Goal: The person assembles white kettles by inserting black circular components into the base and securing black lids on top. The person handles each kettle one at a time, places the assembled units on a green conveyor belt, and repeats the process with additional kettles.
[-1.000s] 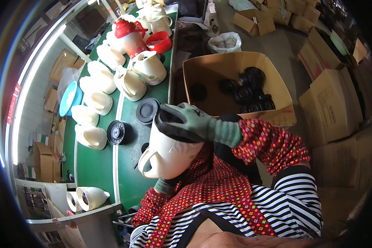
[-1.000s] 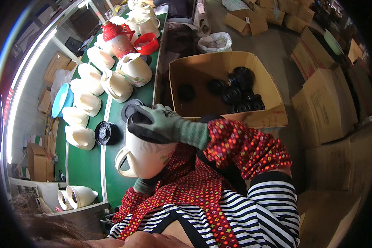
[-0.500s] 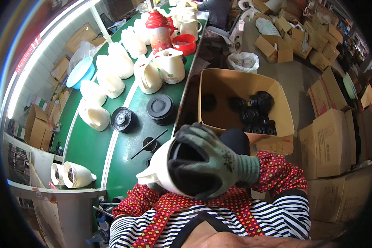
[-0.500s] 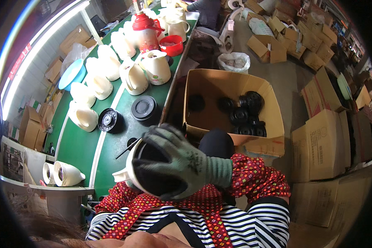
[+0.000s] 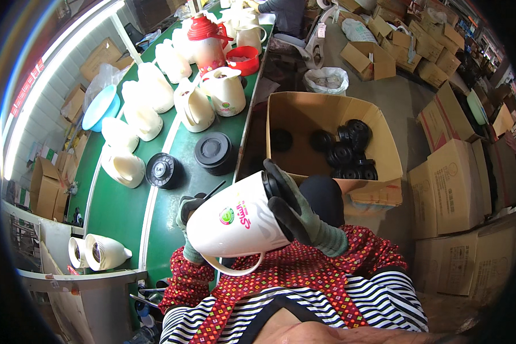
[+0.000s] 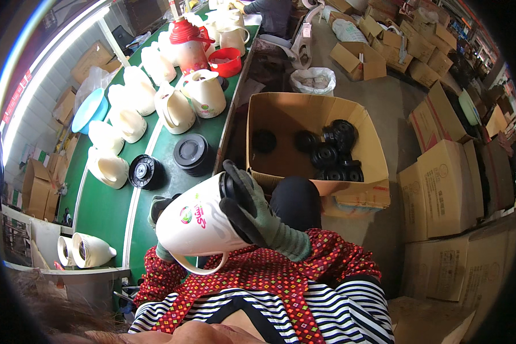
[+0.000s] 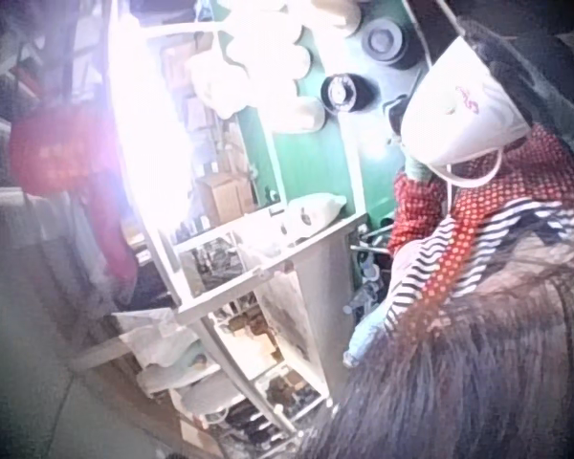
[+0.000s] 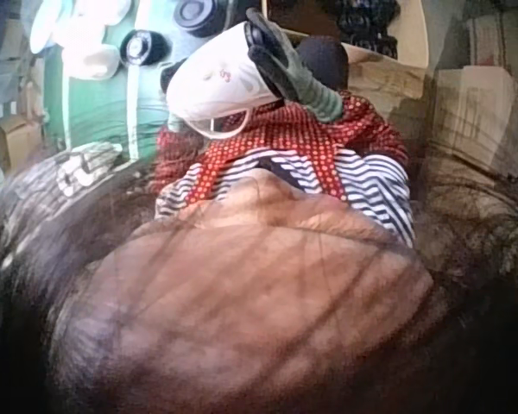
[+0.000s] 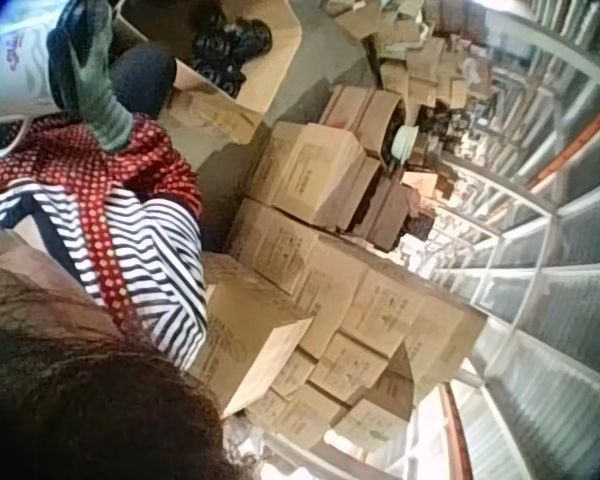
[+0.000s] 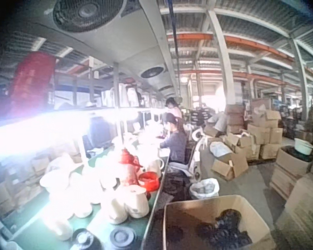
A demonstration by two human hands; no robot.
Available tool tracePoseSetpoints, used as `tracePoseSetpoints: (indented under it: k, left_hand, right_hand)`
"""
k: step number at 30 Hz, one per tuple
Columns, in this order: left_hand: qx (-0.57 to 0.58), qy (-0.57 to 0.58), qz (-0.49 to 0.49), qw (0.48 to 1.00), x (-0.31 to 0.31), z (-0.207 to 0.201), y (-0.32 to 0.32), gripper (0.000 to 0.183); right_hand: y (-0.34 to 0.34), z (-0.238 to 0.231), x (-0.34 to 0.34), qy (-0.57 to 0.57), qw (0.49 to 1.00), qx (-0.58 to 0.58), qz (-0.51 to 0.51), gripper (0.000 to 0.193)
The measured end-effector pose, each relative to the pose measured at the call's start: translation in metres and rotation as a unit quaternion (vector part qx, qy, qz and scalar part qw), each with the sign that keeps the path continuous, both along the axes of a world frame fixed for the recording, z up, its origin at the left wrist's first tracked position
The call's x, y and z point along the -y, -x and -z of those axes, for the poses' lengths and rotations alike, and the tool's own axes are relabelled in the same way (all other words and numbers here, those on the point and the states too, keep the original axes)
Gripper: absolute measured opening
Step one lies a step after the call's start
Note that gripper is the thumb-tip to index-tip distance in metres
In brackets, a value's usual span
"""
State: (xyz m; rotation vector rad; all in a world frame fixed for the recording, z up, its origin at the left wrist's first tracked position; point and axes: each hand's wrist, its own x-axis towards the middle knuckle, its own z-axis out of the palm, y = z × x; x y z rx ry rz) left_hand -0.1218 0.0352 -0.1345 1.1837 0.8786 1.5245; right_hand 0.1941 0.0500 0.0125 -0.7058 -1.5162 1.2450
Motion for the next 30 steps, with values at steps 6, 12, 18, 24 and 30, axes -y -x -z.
tracePoseSetpoints:
  k: [6, 12, 18, 24, 30]
  left_hand:
    - [-0.087, -0.025, -0.067, 0.994, -0.002, -0.031, -0.005, 0.027]
    - [0.058, 0.072, -0.061, 0.994, 0.009, -0.011, -0.010, 0.025]
    - [0.302, 0.309, 0.139, 0.891, 0.025, -0.003, -0.011, 0.042]
    - [-0.041, 0.076, -0.072, 0.994, 0.014, -0.034, -0.002, 0.028]
    - [-0.275, -0.083, -0.150, 0.946, 0.026, -0.020, 0.032, 0.036]
  right_hand:
    - [0.003, 0.006, 0.013, -0.099, 0.993, 0.029, 0.058, 0.078]
    - [-0.001, -0.002, 0.022, -0.156, 0.972, 0.162, 0.068, 0.085]
    - [-0.002, 0.006, 0.026, -0.144, 0.973, 0.155, 0.090, 0.080]
    - [-0.009, 0.013, -0.006, 0.179, 0.981, -0.043, -0.057, 0.084]
    - [-0.007, 0.021, 0.006, 0.369, 0.910, -0.172, -0.072, 0.066]
